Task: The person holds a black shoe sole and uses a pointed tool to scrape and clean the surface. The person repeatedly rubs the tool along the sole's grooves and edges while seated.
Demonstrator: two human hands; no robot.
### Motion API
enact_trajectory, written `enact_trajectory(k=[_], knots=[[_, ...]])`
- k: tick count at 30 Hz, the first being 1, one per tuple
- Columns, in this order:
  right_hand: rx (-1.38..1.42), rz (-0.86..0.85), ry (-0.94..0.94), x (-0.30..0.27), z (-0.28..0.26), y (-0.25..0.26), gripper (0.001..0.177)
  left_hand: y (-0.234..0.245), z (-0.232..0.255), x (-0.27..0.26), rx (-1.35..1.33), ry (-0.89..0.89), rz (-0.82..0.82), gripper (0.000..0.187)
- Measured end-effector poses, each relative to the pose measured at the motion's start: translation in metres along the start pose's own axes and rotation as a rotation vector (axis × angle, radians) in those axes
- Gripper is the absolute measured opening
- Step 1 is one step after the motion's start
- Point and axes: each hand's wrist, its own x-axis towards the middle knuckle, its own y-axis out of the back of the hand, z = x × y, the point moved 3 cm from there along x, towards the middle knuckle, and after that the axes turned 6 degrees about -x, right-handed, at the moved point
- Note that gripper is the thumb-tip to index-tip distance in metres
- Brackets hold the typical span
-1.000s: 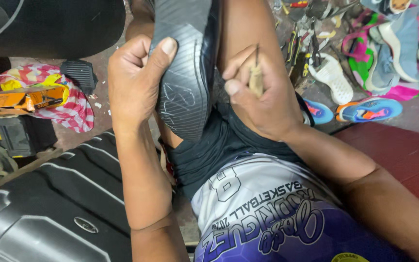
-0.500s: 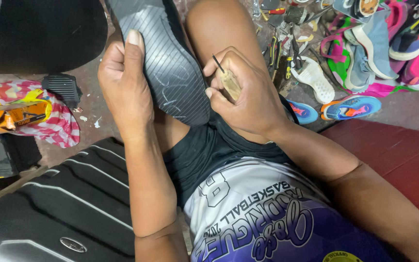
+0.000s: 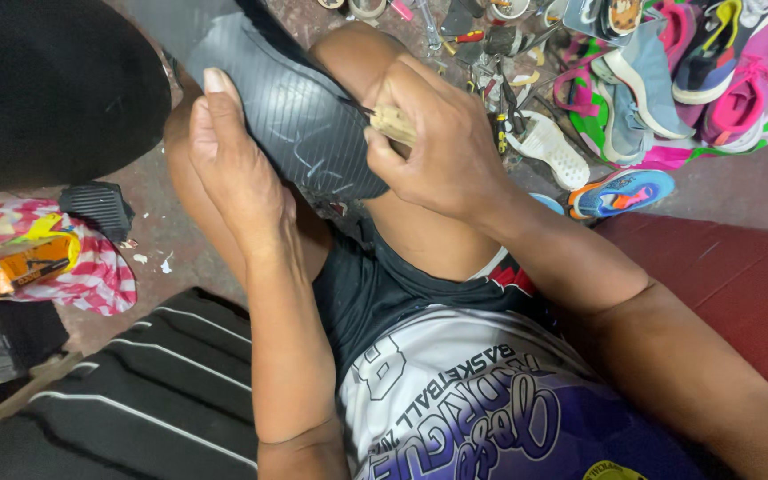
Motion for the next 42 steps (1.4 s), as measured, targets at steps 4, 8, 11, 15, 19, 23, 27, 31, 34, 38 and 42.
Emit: enact_trajectory(k=[4,8,11,15,19,23,27,31,34,38,42], knots=[[-0.05,-0.012,0.027,0.02,0.012,-0.006,0.025,-0.006,0.0,0.005,-0.114,0.099,0.041,0.032],[0.091,-0.044,-0.067,0.029,0.027,-0.009,0.022,-0.018,-0.01,-0.021,0.276,0.181,0.034,0.046],[0.247,-0.118,-0.232,0.022,0.041,-0.014,0.024,-0.018,-0.018,-0.044,0.142,0.286,-0.02,0.055],[0.28,-0.075,-0.202,0.003,0.05,0.0,0.02,-0.013,-0.026,-0.045,0.108,0.212,0.011,0.056],[0.285,-0.046,-0.205,-0.037,0.037,0.005,0.018,-0.009,-0.028,-0.049,0.063,0.194,0.177,0.061],[0.199,-0.083,-0.2,-0.053,0.024,0.006,0.031,-0.012,-0.031,-0.048,-0.021,0.222,0.203,0.061],[0.147,-0.078,-0.167,-0.052,0.018,0.009,0.036,-0.015,-0.033,-0.051,0.057,0.213,0.166,0.063],[0.13,-0.066,-0.155,-0.055,0.017,0.011,0.035,-0.019,-0.036,-0.052,0.1,0.232,0.141,0.061],[0.133,-0.059,-0.152,-0.057,0.018,0.01,0.035,-0.019,-0.033,-0.051,0.101,0.241,0.17,0.057],[0.176,-0.049,-0.191,-0.059,0.021,0.01,0.035,-0.021,-0.03,-0.05,0.123,0.258,0.206,0.056],[0.216,-0.053,-0.194,-0.057,0.021,0.011,0.036,-0.021,-0.029,-0.049,0.137,0.236,0.211,0.056]])
